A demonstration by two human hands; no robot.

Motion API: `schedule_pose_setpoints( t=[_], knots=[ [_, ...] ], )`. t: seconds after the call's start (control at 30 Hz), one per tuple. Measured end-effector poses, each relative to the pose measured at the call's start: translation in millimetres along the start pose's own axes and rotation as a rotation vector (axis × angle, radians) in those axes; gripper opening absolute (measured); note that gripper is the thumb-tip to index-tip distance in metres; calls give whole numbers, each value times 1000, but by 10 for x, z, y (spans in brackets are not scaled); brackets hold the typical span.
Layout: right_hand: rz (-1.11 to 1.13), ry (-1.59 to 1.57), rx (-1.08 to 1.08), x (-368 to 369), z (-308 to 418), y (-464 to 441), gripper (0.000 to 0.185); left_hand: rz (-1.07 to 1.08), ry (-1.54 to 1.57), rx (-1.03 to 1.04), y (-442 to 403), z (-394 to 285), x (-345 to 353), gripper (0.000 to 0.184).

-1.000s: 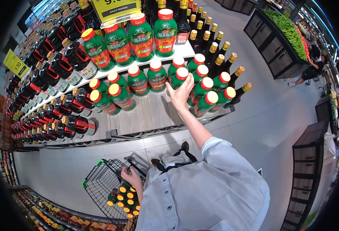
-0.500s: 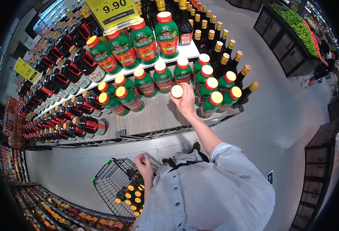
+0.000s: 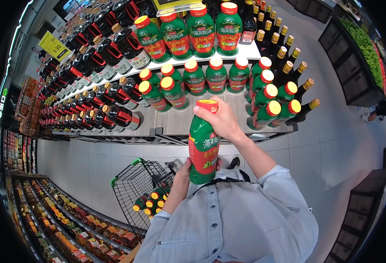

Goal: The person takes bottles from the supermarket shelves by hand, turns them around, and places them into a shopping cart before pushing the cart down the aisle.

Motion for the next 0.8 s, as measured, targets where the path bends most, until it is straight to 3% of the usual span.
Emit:
schedule_pose_setpoints(
  t=[0.2, 0.3, 0.37, 0.4, 0.47, 0.7, 0.8],
  knots=[
    [105, -246, 134, 241, -269, -92, 46, 45, 185, 40, 76, 69, 150, 104],
    [100, -314, 98, 257, -265, -52, 41, -159, 189, -29, 134, 46, 201, 117],
    [140, -363, 96, 257, -241, -21, 35, 126, 370, -28, 77, 32, 211, 121],
    [166, -400, 88, 267, -240, -18, 34, 122, 372, -27, 48, 38, 204, 121],
    [230, -408, 73, 274, -217, -1, 37, 416, 713, -56, 23, 30, 313, 121],
    [249, -412, 45, 276, -151, 18, 40, 367, 630, -58, 30, -10, 295, 120],
    [256, -441, 36, 235, -219, 13, 41, 205, 461, -2, 62, -102, 346, 118]
  ],
)
Point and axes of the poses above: each hand's wrist, its own y-axis away from the middle knuckle, its own x-axis out of the palm, z = x × y, the point moved 4 cm from there along -y, towards the middle knuckle, and after that the axes turned 4 degrees about y, right-handed, at the moved point
